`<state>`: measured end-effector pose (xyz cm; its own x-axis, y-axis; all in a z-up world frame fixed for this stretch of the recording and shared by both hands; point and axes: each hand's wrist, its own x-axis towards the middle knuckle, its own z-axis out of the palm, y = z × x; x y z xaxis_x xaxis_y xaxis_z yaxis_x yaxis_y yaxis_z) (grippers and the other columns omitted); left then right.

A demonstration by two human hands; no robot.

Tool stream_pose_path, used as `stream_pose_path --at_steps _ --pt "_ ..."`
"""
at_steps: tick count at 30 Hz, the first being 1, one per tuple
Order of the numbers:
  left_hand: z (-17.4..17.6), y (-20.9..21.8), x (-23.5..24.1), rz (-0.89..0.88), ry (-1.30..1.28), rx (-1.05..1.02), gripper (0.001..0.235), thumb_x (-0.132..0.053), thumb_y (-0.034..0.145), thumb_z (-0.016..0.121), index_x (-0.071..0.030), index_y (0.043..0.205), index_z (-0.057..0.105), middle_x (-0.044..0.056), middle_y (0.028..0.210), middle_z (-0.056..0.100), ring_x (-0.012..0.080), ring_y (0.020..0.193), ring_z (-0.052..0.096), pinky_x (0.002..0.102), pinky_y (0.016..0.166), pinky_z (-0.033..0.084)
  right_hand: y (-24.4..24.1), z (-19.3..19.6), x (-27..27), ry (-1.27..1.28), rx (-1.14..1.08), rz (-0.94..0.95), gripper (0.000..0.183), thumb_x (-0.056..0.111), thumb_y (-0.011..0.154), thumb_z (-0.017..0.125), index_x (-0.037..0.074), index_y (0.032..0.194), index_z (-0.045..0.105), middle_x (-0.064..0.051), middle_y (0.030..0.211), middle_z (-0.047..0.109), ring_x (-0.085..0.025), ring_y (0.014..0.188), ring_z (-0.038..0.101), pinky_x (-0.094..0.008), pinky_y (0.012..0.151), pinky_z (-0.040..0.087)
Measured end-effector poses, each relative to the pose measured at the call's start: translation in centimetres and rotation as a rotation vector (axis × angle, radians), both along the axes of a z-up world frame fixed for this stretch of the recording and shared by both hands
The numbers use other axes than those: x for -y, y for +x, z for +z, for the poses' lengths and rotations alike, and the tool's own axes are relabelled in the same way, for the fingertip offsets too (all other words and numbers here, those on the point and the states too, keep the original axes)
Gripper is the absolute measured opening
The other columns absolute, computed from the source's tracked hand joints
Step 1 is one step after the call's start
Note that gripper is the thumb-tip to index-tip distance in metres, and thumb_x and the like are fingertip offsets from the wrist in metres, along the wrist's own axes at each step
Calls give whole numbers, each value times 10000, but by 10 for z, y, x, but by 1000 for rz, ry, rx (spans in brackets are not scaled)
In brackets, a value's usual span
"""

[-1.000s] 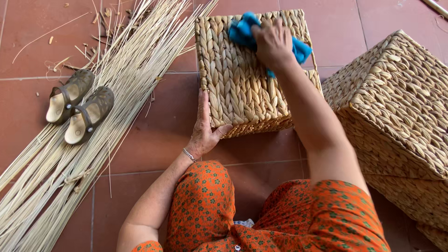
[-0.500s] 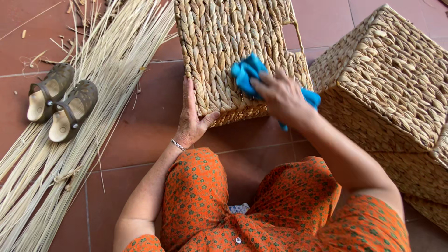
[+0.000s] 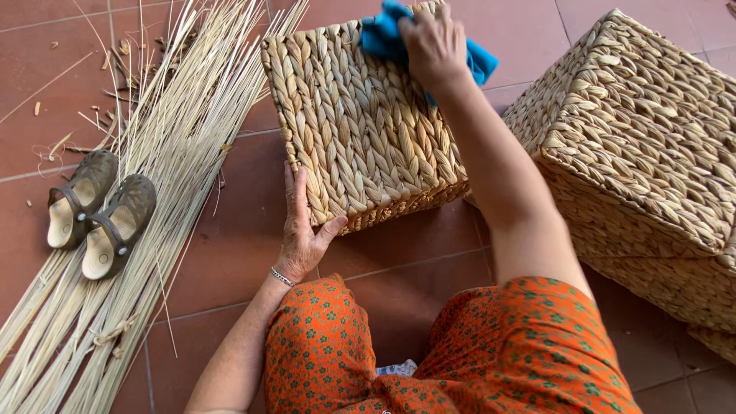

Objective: The person sits on the floor and wipes the interior and exterior surfaces of a woven basket using a blue cloth. They rotate the basket to clean different sides and then place it on top of other baskets.

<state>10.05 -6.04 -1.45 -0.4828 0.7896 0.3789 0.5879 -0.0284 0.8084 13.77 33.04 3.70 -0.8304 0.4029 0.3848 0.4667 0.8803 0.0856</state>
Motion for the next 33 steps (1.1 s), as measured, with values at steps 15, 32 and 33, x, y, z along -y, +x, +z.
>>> stream_pose_path --at_steps 15,32,33 --pt "-4 -2 1 33 30 -29 1041 -483 945 753 -71 1666 125 293 1737 74 423 1636 185 460 1327 267 133 41 72 -359 399 -194 421 -46 976 487 108 1354 591 -215 1232 573 -405 1119 545 -533 919 508" --pt "-42 -21 -8 98 -23 -151 1062 -427 892 863 -104 1646 190 240 1719 198 405 1612 275 455 1322 327 118 13 251 -291 -136 530 596 35 804 656 72 1389 549 -153 1209 528 -348 1054 566 -452 786 543" --pt "-42 -21 -8 99 -18 -147 1086 -445 897 863 -94 1656 170 254 1724 174 418 1616 256 464 1328 313 124 13 237 -306 -151 518 612 38 780 660 69 1382 556 -156 1234 541 -351 1059 568 -454 772 542"
